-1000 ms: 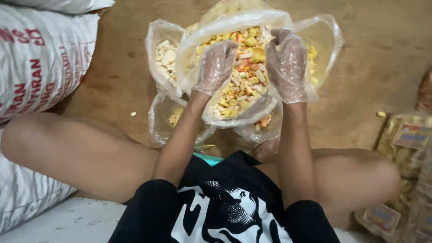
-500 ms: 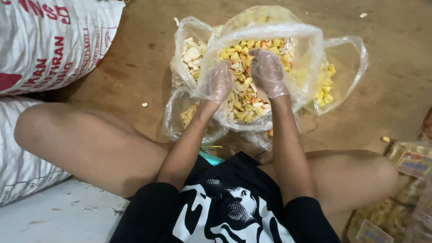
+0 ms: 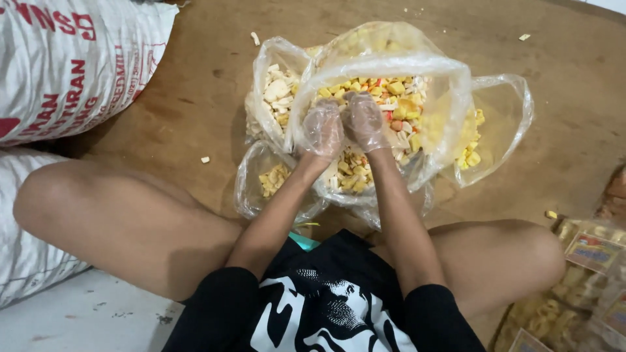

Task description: Manual sorting of cassava chips to remove defects or specific pieces from a large plastic bag.

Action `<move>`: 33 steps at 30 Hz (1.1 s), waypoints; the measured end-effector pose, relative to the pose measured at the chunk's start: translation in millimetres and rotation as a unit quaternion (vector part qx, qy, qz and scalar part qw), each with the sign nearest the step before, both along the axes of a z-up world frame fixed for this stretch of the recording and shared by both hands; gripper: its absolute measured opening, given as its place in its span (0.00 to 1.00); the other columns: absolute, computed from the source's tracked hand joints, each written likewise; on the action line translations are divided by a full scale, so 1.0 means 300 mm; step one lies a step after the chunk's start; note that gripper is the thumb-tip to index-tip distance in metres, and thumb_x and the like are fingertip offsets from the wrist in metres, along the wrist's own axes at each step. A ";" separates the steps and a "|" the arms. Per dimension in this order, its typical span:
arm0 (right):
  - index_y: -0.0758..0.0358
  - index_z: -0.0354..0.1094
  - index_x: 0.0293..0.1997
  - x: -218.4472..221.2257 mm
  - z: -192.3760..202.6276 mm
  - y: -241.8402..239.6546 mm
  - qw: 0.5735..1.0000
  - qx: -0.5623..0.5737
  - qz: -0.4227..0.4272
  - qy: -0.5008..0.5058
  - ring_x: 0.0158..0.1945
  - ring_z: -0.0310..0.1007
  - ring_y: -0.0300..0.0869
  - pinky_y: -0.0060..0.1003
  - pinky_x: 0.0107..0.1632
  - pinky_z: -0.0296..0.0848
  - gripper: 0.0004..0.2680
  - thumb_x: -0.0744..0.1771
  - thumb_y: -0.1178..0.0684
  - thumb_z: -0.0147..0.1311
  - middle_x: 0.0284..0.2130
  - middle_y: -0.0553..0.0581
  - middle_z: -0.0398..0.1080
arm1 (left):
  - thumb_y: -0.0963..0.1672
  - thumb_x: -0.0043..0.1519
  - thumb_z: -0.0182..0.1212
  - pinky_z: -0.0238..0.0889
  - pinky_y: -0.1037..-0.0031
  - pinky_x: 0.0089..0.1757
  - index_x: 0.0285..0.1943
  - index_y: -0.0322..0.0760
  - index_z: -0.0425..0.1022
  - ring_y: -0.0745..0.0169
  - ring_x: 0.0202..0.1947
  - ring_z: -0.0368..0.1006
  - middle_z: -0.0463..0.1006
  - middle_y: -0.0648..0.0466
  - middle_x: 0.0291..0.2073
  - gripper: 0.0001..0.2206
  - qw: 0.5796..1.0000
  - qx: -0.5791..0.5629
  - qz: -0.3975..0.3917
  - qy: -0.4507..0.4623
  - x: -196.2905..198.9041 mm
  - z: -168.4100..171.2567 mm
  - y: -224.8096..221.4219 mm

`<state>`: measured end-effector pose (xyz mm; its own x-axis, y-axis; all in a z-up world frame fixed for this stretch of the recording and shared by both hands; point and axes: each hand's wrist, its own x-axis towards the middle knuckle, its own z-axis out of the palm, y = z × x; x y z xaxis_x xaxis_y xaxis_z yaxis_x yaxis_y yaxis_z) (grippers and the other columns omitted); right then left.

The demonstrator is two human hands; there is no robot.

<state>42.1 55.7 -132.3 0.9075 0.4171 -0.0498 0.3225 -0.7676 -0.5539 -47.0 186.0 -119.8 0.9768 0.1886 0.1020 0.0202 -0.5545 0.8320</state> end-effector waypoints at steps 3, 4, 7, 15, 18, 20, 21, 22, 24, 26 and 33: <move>0.55 0.75 0.52 -0.011 0.102 0.081 0.998 -0.034 -0.040 -0.024 0.46 0.79 0.58 0.53 0.48 0.80 0.10 0.66 0.53 0.55 0.36 0.64 0.75 | 0.43 0.68 0.46 0.61 0.64 0.37 0.42 0.35 0.73 0.54 0.32 0.68 0.72 0.50 0.33 0.10 1.000 -0.012 -0.014 -0.003 0.010 0.009 0.020; 0.56 0.74 0.52 -0.013 0.132 0.111 0.999 -0.026 -0.037 -0.016 0.47 0.78 0.59 0.54 0.48 0.80 0.10 0.66 0.53 0.55 0.37 0.64 0.74 | 0.43 0.68 0.46 0.61 0.65 0.36 0.42 0.35 0.73 0.55 0.31 0.68 0.71 0.50 0.33 0.10 1.000 -0.018 -0.020 -0.004 0.020 0.012 0.032; 0.58 0.74 0.52 -0.034 0.127 0.134 0.998 -0.057 -0.031 -0.006 0.47 0.79 0.58 0.54 0.47 0.81 0.10 0.67 0.54 0.53 0.37 0.64 0.75 | 0.43 0.68 0.46 0.60 0.67 0.35 0.41 0.36 0.73 0.57 0.30 0.66 0.70 0.52 0.31 0.10 0.999 -0.038 -0.029 0.004 0.016 0.005 0.040; 0.63 0.75 0.38 -0.067 0.255 0.230 0.970 -0.143 -0.066 -0.185 0.36 0.82 0.52 0.44 0.36 0.82 0.06 0.67 0.54 0.52 0.27 0.60 0.75 | 0.43 0.69 0.45 0.58 0.71 0.31 0.39 0.36 0.72 0.63 0.27 0.64 0.67 0.54 0.28 0.10 0.995 -0.090 -0.031 0.019 0.092 -0.012 0.050; 0.68 0.75 0.35 -0.030 0.163 0.180 0.969 -0.135 -0.024 -0.206 0.34 0.82 0.54 0.45 0.34 0.81 0.06 0.67 0.57 0.54 0.23 0.63 0.75 | 0.42 0.69 0.45 0.57 0.73 0.29 0.38 0.37 0.71 0.65 0.26 0.63 0.66 0.55 0.27 0.10 0.993 -0.108 -0.030 0.023 0.089 -0.014 0.074; 0.69 0.75 0.39 0.000 -0.017 0.113 0.990 -0.121 -0.031 -0.059 0.41 0.80 0.62 0.57 0.43 0.81 0.06 0.66 0.55 0.55 0.29 0.68 0.76 | 0.42 0.69 0.45 0.56 0.75 0.28 0.37 0.37 0.71 0.67 0.24 0.62 0.65 0.56 0.25 0.10 0.991 -0.126 -0.032 0.027 0.068 -0.015 0.093; 0.69 0.75 0.39 0.004 -0.048 0.102 0.990 -0.123 -0.031 -0.057 0.41 0.80 0.62 0.57 0.43 0.81 0.06 0.66 0.55 0.55 0.29 0.68 0.76 | 0.42 0.69 0.45 0.56 0.75 0.28 0.37 0.37 0.71 0.67 0.24 0.62 0.65 0.56 0.25 0.10 0.991 -0.128 -0.033 0.029 0.080 -0.016 0.092; 0.67 0.74 0.39 0.007 -0.078 0.092 0.992 -0.095 -0.023 -0.084 0.42 0.80 0.60 0.54 0.45 0.80 0.08 0.64 0.52 0.59 0.30 0.66 0.76 | 0.42 0.69 0.44 0.56 0.76 0.27 0.37 0.37 0.71 0.68 0.24 0.61 0.64 0.57 0.25 0.10 0.989 -0.137 -0.035 0.031 0.091 -0.016 0.091; 0.64 0.73 0.40 0.016 -0.130 0.085 0.991 -0.066 -0.013 -0.113 0.43 0.79 0.58 0.51 0.47 0.80 0.11 0.61 0.49 0.64 0.31 0.64 0.75 | 0.42 0.69 0.44 0.55 0.77 0.26 0.37 0.37 0.70 0.69 0.23 0.61 0.64 0.58 0.24 0.10 0.988 -0.146 -0.035 0.031 0.106 -0.012 0.097; 0.62 0.71 0.46 0.002 -0.179 0.080 0.990 -0.008 -0.046 -0.135 0.45 0.77 0.60 0.52 0.49 0.77 0.10 0.65 0.49 0.60 0.34 0.65 0.73 | 0.42 0.70 0.44 0.54 0.78 0.25 0.36 0.37 0.70 0.71 0.22 0.60 0.63 0.59 0.23 0.11 0.985 -0.162 -0.037 0.033 0.093 -0.007 0.099; 0.60 0.69 0.59 0.033 -0.164 0.056 0.998 0.020 -0.060 -0.010 0.59 0.72 0.57 0.51 0.62 0.72 0.19 0.63 0.48 0.63 0.48 0.63 0.75 | 0.45 0.70 0.44 0.62 0.76 0.33 0.46 0.35 0.70 0.67 0.31 0.66 0.68 0.54 0.32 0.10 0.974 -0.210 -0.028 0.083 0.096 0.168 0.093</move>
<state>52.2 72.5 -181.5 0.9514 0.3075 -0.0174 0.2410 -0.7782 -0.5799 -18.3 213.8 -69.3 0.9831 0.1265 -0.1327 0.1533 -0.1697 0.9735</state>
